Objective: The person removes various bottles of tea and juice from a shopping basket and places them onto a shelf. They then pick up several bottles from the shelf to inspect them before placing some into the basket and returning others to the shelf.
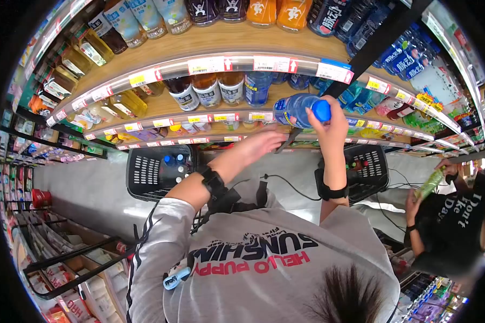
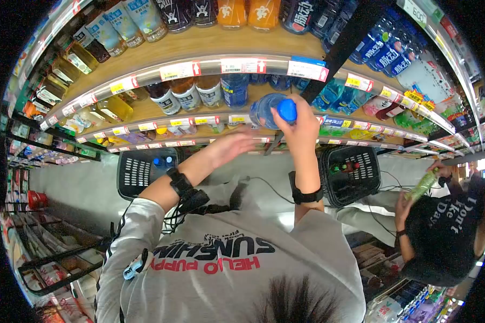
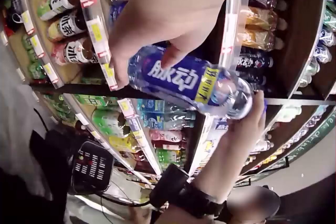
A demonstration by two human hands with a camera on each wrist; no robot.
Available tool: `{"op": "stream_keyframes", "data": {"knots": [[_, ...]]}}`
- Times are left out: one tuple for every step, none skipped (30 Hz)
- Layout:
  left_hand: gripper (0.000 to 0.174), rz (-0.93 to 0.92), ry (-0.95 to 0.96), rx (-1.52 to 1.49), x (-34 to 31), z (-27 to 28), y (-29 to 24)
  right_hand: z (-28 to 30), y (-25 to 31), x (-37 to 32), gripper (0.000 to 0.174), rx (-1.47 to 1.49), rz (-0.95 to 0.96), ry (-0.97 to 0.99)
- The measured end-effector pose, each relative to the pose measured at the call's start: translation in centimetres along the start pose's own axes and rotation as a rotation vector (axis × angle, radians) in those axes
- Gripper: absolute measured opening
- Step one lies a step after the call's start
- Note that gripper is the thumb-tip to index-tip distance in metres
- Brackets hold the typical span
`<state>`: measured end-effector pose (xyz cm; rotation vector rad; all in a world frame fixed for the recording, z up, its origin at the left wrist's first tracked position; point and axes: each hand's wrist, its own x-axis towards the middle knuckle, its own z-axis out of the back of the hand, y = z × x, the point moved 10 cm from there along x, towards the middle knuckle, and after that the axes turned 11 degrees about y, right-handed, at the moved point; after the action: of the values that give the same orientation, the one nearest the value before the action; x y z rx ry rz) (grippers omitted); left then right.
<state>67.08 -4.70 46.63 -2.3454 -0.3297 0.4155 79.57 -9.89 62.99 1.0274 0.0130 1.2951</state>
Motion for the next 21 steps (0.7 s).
{"op": "stream_keyframes", "data": {"knots": [[0.038, -0.055, 0.012, 0.041, 0.7, -1.1, -1.3, -0.6, 0.0, 0.3, 0.038, -0.037, 0.071, 0.006], [0.035, -0.048, 0.038, 0.009, 1.8, -1.2, -1.2, -1.2, 0.1, 0.5, 0.037, -0.074, 0.141, 0.014], [0.033, -0.043, 0.064, -0.024, 3.2, -0.9, -1.3, -1.7, 0.5, 0.6, 0.037, -0.109, 0.213, 0.023], [0.030, -0.040, 0.089, -0.058, 4.3, -0.5, -1.4, -2.4, 0.2, 0.9, 0.038, -0.077, 0.200, 0.083], [0.029, -0.042, 0.086, -0.110, 5.0, 0.2, -1.6, -2.8, -0.3, 1.4, 0.038, -0.058, 0.198, 0.095], [0.028, -0.043, 0.084, -0.159, 5.7, 1.0, -1.7, -3.4, -0.9, 1.7, 0.039, -0.039, 0.195, 0.104], [0.027, -0.040, 0.082, -0.208, 6.3, 1.8, -1.7, -4.0, -1.5, 2.0, 0.039, -0.019, 0.189, 0.112], [0.053, -0.078, 0.126, -0.260, 6.9, 2.5, -1.7, -4.8, -2.2, 2.4, 0.039, 0.008, 0.171, 0.139], [0.058, -0.141, 0.080, -0.255, 7.1, 3.1, -1.7, -5.5, -2.8, 2.7, 0.039, -0.003, 0.157, 0.163], [0.062, -0.205, 0.034, -0.250, 7.3, 3.4, -1.6, -6.2, -3.3, 3.2, 0.039, -0.015, 0.144, 0.189], [0.067, -0.270, -0.014, -0.244, 7.5, 3.9, -1.6, -7.0, -3.7, 3.9, 0.039, -0.025, 0.132, 0.214], [0.072, -0.298, 0.008, -0.259, 8.1, 4.1, -1.4, -7.3, -3.8, 4.7, 0.039, 0.009, 0.157, 0.217], [0.077, -0.326, 0.029, -0.275, 8.7, 4.4, -1.2, -7.9, -5.0, 5.4, 0.039, -0.013, 0.120, 0.229], [0.083, -0.354, 0.052, -0.291, 9.0, 4.8, -1.0, -8.5, -6.6, 5.9, 0.039, -0.036, 0.084, 0.242], [0.083, -0.345, 0.042, -0.243, 8.9, 4.9, -0.9, -8.9, -7.2, 6.3, 0.039, -0.061, 0.050, 0.255], [0.083, -0.340, 0.033, -0.195, 8.8, 4.9, -0.8, -9.0, -7.5, 7.0, 0.038, -0.012, -0.029, 0.259], [0.083, -0.335, 0.022, -0.147, 8.7, 5.0, -0.9, -9.7, -8.0, 7.6, 0.038, 0.023, -0.017, 0.291], [0.081, -0.318, 0.006, -0.112, 8.5, 5.3, -0.9, -10.7, -9.3, 8.3, 0.038, 0.059, -0.009, 0.323], [0.079, -0.297, -0.010, -0.078, 8.1, 5.6, -0.9, -11.8, -10.8, 8.9, 0.039, 0.097, -0.004, 0.355], [0.077, -0.275, -0.028, -0.044, 7.6, 6.0, -0.7, -12.0, -12.0, 9.6, 0.033, 0.008, 0.059, 0.275], [0.075, -0.249, -0.004, -0.034, 7.2, 6.6, -0.5, -12.6, -12.6, 10.4, 0.030, -0.120, 0.087, 0.283]]}}
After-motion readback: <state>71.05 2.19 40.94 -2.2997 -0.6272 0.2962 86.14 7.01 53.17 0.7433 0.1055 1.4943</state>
